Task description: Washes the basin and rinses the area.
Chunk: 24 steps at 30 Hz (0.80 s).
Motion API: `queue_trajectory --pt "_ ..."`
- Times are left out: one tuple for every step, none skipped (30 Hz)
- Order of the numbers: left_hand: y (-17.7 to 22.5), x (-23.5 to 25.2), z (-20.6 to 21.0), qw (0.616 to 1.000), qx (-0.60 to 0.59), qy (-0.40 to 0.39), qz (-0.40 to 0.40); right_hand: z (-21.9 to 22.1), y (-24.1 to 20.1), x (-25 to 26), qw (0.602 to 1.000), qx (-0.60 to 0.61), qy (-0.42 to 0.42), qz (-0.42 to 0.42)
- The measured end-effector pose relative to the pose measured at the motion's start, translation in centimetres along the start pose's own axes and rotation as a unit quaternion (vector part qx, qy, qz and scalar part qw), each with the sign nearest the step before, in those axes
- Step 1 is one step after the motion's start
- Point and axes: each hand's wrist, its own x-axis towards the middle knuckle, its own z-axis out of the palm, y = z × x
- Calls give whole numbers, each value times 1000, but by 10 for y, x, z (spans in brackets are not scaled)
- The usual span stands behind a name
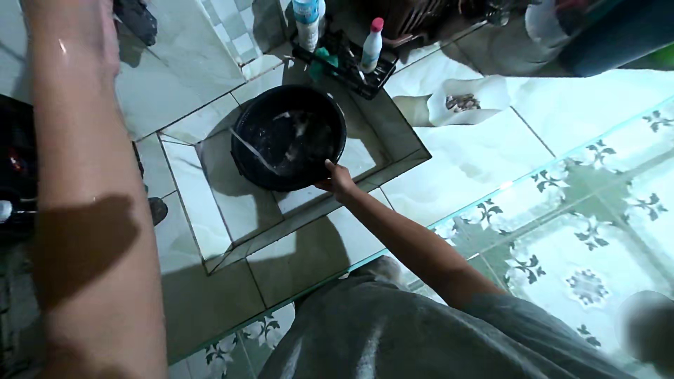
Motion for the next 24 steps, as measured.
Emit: queue_trajectory --pt "1 -12 2 1000 23 -10 -1 6 -9 -11 1000 26 -12 11" --pt "-4 -29 8 999 35 -12 -14 10 -20 -20 998 54 -25 18" --pt "-22 -48 14 997 58 -37 -35 15 -32 -29 996 83 -33 27" --pt "-52 -68 20 989 100 -75 -77 18 -42 -36 992 109 -44 40" --pt "-87 -86 27 975 149 -108 -127 20 -51 -41 989 129 -53 54" --pt "-117 -102 35 956 177 -140 -186 22 -58 -44 985 146 -65 69" --pt "-141 -114 43 941 166 -162 -246 25 -62 -46 981 160 -77 81" --pt "-153 -123 51 929 125 -173 -303 28 -64 -48 977 171 -84 90" --pt "-158 -129 58 917 61 -172 -355 31 -64 -50 975 181 -91 95" --pt "-161 -130 66 906 -4 -157 -392 33 -64 -50 973 189 -93 95" --pt "-161 -127 74 899 -59 -136 -412 35 -63 -50 972 194 -97 91" --pt "-159 -124 82 898 -97 -116 -414 37 -62 -51 971 199 -101 86" --pt "-152 -119 88 901 -120 -105 -404 37 -61 -52 970 204 -108 78" --pt "-145 -114 93 906 -130 -97 -391 37 -61 -52 968 212 -110 73" --pt "-138 -109 98 911 -135 -93 -378 35 -62 -52 966 221 -113 68" --pt "-132 -103 102 916 -138 -90 -365 33 -62 -53 965 229 -116 63" --pt "-127 -97 106 921 -138 -88 -353 30 -61 -54 964 233 -116 56" --pt "-123 -92 109 924 -137 -93 -346 26 -58 -56 964 233 -118 50" --pt "-119 -87 112 925 -131 -100 -342 23 -54 -56 962 239 -123 47" --pt "-115 -83 115 928 -121 -107 -337 21 -50 -56 958 250 -130 46" --pt "-111 -79 118 930 -111 -114 -331 18 -45 -56 954 261 -136 51" --pt "-109 -77 121 933 -101 -121 -324 17 -42 -58 949 276 -139 59" --pt "-105 -75 123 935 -93 -131 -317 15 -40 -61 943 292 -143 72" --pt "-100 -74 124 937 -84 -140 -310 14 -38 -65 937 307 -144 87"
